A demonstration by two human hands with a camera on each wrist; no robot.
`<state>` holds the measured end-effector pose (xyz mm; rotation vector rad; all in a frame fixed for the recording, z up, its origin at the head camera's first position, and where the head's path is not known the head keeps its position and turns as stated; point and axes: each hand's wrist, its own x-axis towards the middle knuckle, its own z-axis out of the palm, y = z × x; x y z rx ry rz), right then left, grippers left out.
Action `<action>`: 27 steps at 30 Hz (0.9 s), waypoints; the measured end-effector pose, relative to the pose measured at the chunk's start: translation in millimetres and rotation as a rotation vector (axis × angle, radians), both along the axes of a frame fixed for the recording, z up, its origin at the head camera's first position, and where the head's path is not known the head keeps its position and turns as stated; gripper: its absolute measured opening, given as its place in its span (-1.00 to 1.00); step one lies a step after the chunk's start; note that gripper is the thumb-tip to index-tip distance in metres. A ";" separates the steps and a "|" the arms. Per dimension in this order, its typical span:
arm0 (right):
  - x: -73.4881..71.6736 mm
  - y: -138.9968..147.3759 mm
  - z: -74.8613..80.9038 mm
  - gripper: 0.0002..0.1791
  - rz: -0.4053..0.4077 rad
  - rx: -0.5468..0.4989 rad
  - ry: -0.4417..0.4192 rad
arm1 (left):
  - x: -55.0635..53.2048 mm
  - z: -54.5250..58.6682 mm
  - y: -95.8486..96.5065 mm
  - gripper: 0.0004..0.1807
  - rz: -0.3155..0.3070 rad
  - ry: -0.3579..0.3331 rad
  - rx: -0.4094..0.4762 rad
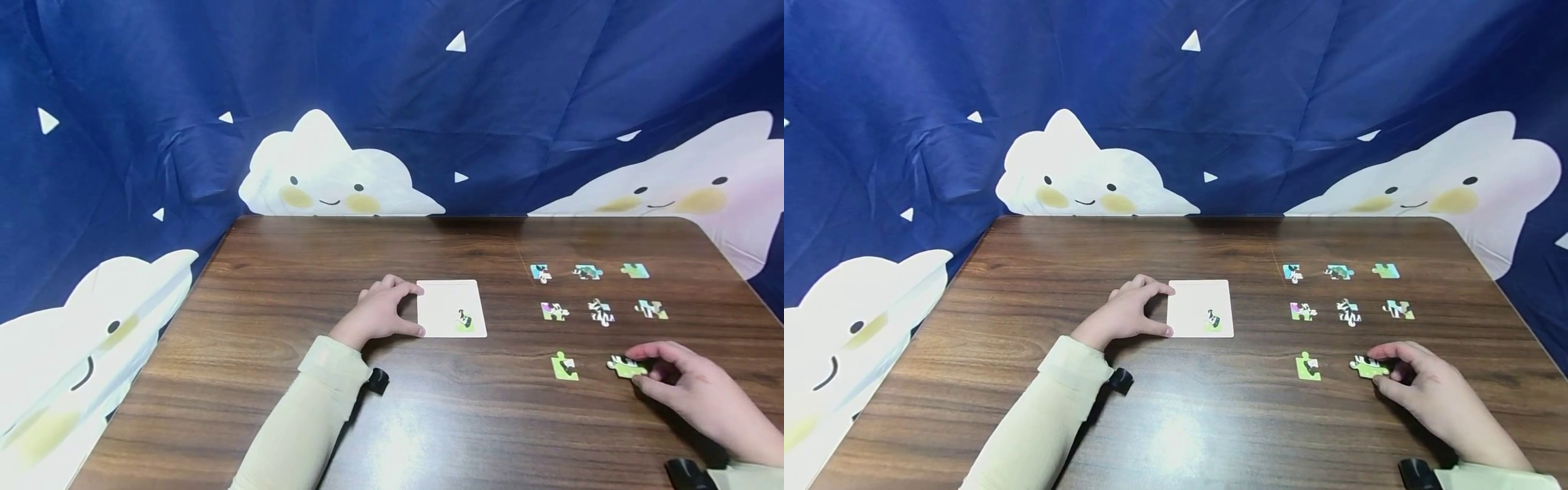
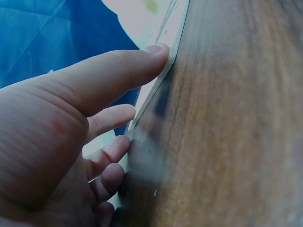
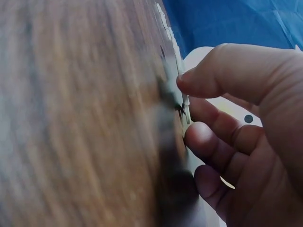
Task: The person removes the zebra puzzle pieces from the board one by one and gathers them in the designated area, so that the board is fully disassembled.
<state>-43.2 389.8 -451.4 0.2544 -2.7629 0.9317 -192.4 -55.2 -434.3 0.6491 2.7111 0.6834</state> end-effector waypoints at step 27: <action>-12.0 -44.7 21.0 -0.62 0.058 -0.067 0.109 | -0.3 -0.3 0.0 -0.19 -0.003 0.002 -0.003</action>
